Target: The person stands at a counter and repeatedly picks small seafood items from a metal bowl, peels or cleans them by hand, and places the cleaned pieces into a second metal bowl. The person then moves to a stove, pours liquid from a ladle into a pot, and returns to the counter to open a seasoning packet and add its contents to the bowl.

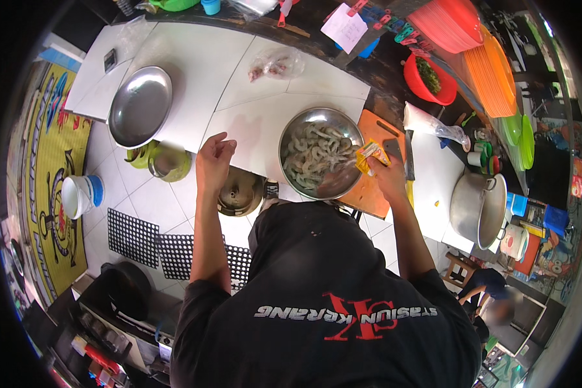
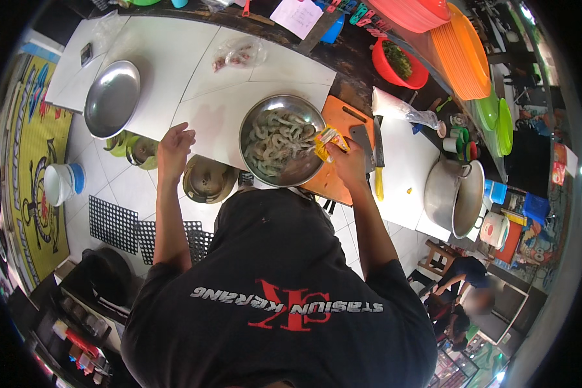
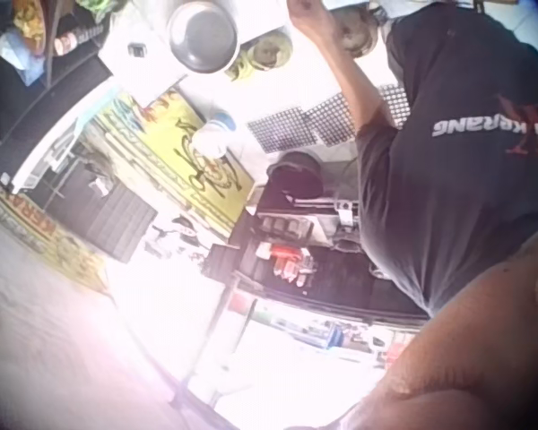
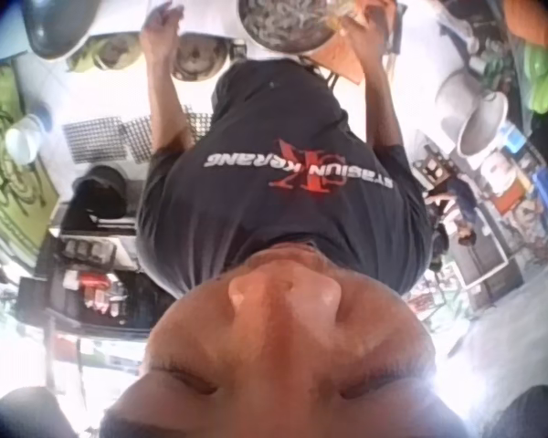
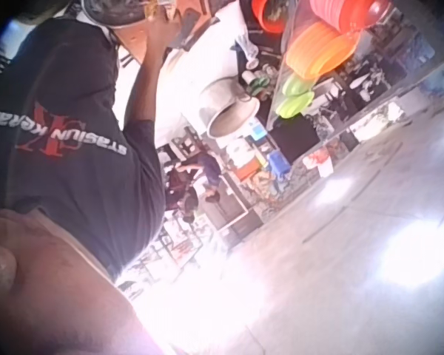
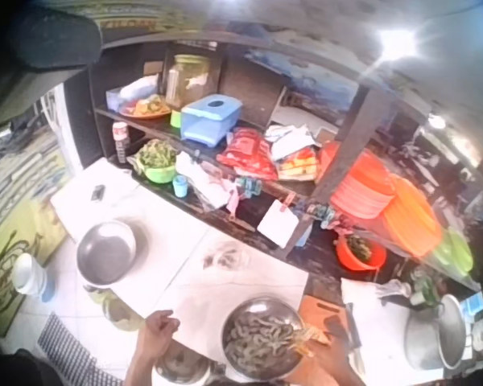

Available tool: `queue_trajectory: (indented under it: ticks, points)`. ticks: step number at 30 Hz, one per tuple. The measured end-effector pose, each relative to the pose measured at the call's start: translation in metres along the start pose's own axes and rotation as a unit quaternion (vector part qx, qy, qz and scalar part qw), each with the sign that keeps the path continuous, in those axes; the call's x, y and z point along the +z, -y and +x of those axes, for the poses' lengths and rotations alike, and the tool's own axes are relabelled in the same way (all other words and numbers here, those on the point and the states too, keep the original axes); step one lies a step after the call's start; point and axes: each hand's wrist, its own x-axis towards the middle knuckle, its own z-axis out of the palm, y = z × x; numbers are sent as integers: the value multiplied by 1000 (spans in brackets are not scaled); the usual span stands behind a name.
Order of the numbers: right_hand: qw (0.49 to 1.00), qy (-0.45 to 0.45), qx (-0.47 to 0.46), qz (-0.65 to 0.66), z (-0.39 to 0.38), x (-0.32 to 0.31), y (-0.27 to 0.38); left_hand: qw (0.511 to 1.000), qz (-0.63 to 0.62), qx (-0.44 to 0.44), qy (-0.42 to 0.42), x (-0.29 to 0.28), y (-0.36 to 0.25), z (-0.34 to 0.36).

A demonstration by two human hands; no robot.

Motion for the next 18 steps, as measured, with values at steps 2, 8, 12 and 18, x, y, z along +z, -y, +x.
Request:
queue_trajectory:
  ticks: [2, 8, 12, 18]
  points:
    - [999, 20, -20, 34, 3, 0, -9, 1000, -4, -1, 2, 1, 3, 2]
    - [1000, -12, -2, -11, 3, 12, 11, 1000, -20, -1, 20, 0, 11, 5]
    - [999, -37, -7, -3, 0, 22, 19, 1000, -17, -2, 14, -5, 11, 7]
    - [1000, -12, -25, 9, 16, 60, 14, 1000, -14, 5, 18, -8, 13, 9]
